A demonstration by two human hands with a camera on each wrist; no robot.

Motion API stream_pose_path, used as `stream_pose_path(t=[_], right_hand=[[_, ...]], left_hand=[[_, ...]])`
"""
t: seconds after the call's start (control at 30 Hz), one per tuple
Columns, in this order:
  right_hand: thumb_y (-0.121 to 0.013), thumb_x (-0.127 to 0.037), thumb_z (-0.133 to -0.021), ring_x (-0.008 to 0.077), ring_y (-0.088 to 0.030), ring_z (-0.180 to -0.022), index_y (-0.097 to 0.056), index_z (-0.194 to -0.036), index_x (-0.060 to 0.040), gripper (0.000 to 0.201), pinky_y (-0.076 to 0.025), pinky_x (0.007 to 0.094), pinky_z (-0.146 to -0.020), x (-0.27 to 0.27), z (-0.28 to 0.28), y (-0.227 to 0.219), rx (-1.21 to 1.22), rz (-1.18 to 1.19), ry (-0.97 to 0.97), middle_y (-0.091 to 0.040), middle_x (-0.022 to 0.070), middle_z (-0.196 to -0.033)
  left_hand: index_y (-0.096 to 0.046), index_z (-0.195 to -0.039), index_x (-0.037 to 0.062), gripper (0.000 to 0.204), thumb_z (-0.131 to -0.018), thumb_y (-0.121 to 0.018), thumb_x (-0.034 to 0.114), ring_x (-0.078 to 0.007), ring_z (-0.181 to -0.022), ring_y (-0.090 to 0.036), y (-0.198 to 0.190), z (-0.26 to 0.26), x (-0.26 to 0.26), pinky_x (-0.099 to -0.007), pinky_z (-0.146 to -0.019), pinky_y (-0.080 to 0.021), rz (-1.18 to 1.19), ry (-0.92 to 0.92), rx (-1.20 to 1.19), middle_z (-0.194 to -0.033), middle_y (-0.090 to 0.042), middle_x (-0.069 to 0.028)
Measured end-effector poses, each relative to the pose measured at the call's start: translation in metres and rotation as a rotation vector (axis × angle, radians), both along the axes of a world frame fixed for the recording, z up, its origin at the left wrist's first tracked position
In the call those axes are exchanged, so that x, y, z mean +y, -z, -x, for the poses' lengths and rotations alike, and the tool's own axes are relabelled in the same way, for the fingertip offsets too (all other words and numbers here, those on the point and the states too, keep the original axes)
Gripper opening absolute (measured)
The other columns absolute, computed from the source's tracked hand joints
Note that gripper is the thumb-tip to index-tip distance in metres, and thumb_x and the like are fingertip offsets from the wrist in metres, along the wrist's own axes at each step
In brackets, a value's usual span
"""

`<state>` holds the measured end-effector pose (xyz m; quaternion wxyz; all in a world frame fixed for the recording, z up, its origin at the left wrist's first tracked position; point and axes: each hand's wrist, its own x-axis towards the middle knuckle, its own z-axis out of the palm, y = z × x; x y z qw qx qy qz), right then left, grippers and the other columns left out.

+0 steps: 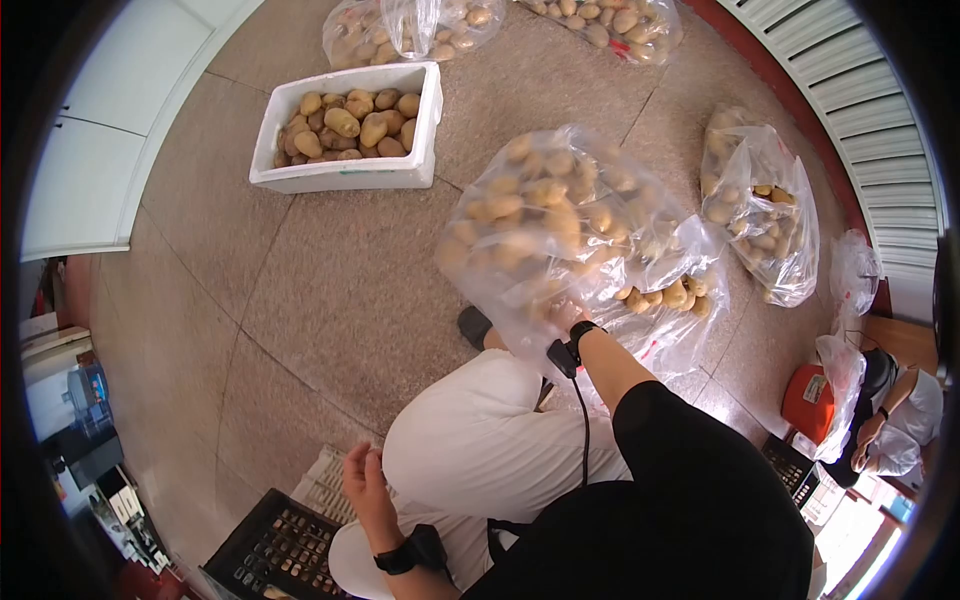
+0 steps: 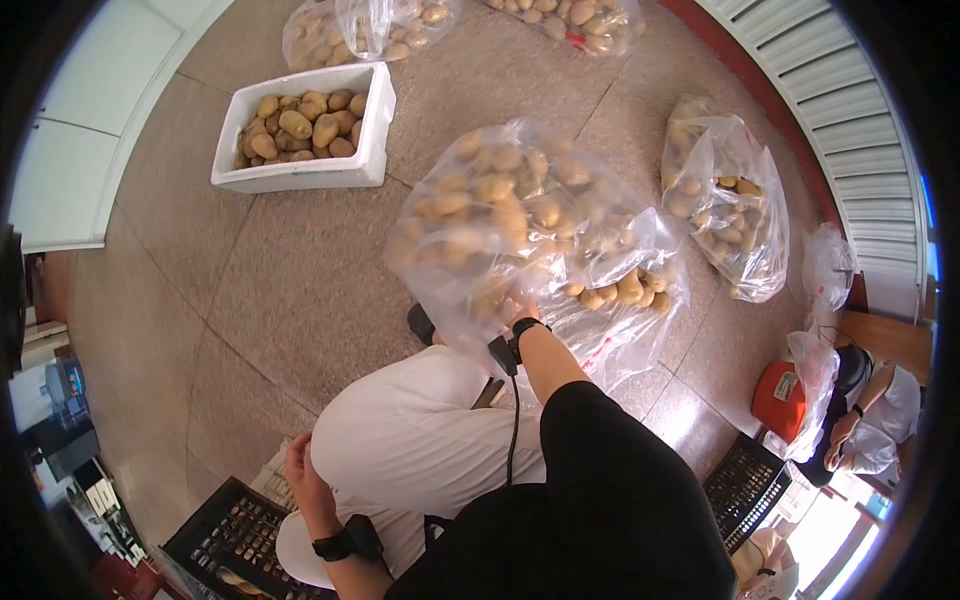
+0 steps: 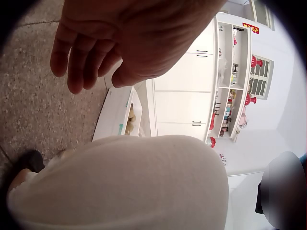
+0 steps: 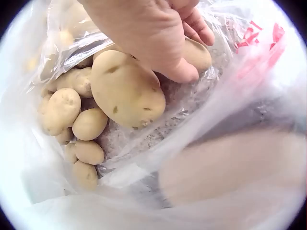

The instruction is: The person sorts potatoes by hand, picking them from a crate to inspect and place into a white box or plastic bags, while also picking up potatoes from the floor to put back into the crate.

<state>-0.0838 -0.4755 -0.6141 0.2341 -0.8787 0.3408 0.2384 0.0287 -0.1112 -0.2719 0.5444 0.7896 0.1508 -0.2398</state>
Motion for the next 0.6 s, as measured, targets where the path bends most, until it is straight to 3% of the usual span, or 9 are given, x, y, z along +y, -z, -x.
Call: stream_pose_path(t=[0.07, 0.17, 0.4, 0.6], right_hand=[[-0.046, -0.026, -0.080, 0.0247, -0.057, -0.097, -0.055, -0.110, -0.0085, 0.035, -0.043, 0.0414, -0.085, 0.008, 0.019, 0.025, 0.053, 0.058, -0.251, -0.059, 0.0106, -0.107], [-0.044, -0.025, -0.081, 0.0236, -0.057, -0.099, -0.055, -0.112, -0.0095, 0.036, -0.042, 0.0420, -0.087, 0.007, 0.039, 0.048, 0.076, 0.087, -0.404, -0.058, 0.0093, -0.110], [-0.047, -0.026, -0.080, 0.0263, -0.055, -0.102, -0.058, -0.108, -0.0096, 0.034, -0.042, 0.0399, -0.088, -0.014, 0.034, 0.006, -0.162, 0.050, -0.333, -0.058, 0.0103, -0.110], [-0.050, -0.027, -0.079, 0.0287, -0.054, -0.104, -0.060, -0.105, -0.0096, 0.033, -0.042, 0.0381, -0.089, -0.008, 0.003, -0.024, -0.162, 0.015, -0.355, -0.058, 0.0111, -0.109]], left_hand=[[-0.050, -0.108, 0.0005, 0.023, -0.089, -0.050, 0.013, -0.0058, -0.072, -0.050, 0.002, 0.000, 0.000, -0.0177, -0.062, -0.039, -0.041, 0.048, -0.042, -0.085, -0.057, -0.0022], [-0.050, -0.108, 0.0000, 0.023, -0.089, -0.050, 0.013, -0.0066, -0.074, -0.051, 0.001, -0.001, 0.000, -0.0179, -0.065, -0.040, -0.011, 0.028, -0.014, -0.086, -0.057, -0.0026], [-0.049, -0.108, -0.0001, 0.023, -0.090, -0.050, 0.014, -0.0069, -0.073, -0.051, -0.006, 0.000, -0.007, -0.0181, -0.065, -0.040, 0.072, -0.009, -0.018, -0.086, -0.056, -0.0029], [-0.049, -0.108, 0.0005, 0.022, -0.090, -0.050, 0.015, -0.0061, -0.073, -0.051, -0.011, -0.001, -0.009, -0.0177, -0.064, -0.040, 0.074, -0.009, -0.006, -0.086, -0.056, -0.0026]])
